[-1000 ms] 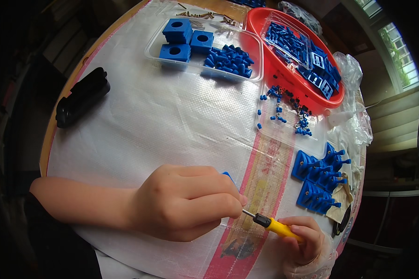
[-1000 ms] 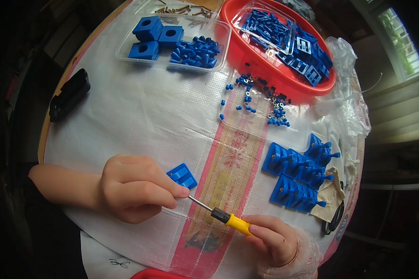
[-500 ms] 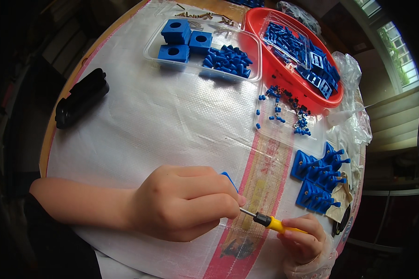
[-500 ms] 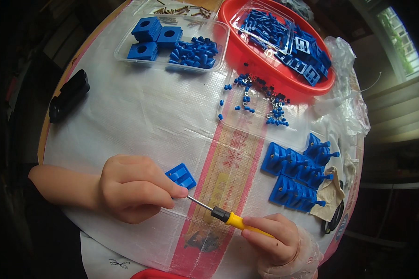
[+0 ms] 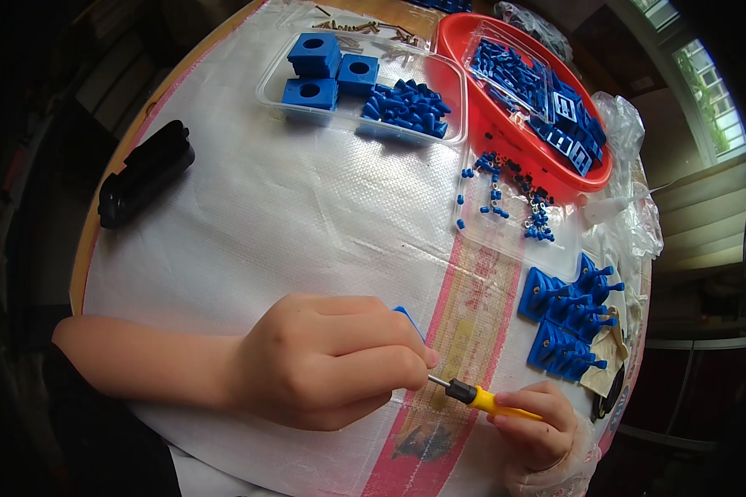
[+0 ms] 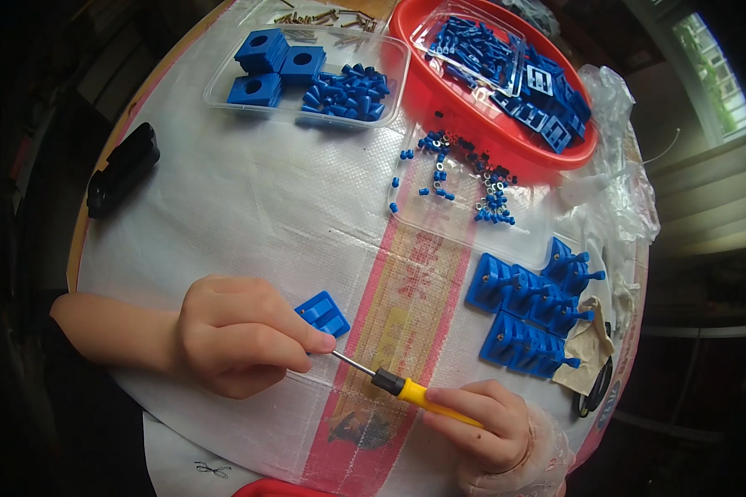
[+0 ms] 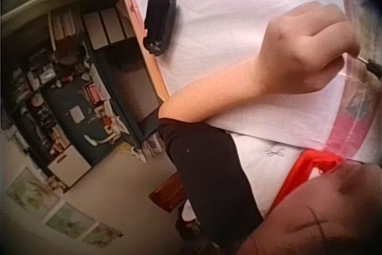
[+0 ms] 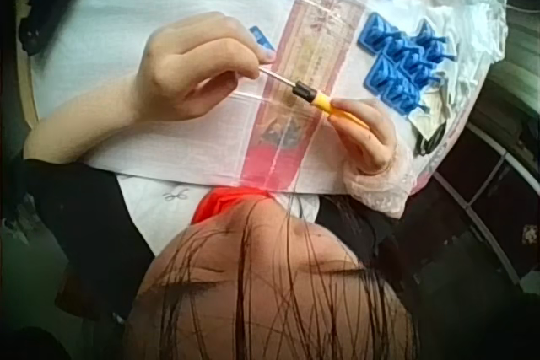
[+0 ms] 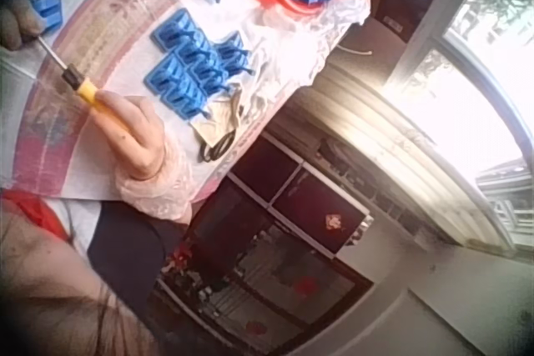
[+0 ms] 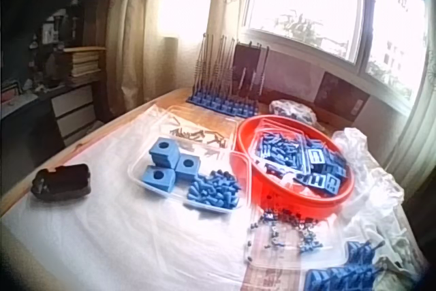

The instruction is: Manually assemble small blue plastic parts using a screwdriver.

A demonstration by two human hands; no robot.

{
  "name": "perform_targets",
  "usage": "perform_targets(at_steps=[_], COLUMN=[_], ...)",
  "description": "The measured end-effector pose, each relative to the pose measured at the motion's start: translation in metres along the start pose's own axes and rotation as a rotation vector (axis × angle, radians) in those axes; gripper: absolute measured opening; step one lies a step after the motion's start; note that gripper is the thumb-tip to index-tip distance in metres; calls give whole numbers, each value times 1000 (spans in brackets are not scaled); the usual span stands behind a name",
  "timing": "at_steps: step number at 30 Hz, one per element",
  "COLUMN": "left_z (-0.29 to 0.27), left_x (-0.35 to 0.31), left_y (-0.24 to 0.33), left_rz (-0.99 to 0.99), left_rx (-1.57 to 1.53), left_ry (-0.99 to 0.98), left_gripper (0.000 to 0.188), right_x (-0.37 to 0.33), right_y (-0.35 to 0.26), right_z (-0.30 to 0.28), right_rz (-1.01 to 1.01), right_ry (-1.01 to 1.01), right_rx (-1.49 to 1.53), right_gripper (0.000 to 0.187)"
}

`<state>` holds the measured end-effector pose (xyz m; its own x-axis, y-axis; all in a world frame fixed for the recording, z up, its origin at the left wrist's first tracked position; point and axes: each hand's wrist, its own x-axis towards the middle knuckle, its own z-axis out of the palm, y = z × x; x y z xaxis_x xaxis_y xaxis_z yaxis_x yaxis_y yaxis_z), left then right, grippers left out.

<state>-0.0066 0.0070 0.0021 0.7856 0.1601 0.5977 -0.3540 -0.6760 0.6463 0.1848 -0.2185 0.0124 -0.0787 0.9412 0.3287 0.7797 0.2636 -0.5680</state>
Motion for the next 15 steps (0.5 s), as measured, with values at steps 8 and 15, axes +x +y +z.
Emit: perform_targets(at_steps=[8, 15], left_z=[0, 1], left_x=[0, 0], left_y=[1, -1], left_rz=[-5, -1], left_rx=[2, -7], left_ry=[2, 0], left_gripper=[17, 18], right_x=[1, 4], right_y=[0, -8], right_z=[1, 1], right_rz=[-12, 63], right_ry=[13, 46], right_rx=[2, 17], right_gripper=[32, 33])
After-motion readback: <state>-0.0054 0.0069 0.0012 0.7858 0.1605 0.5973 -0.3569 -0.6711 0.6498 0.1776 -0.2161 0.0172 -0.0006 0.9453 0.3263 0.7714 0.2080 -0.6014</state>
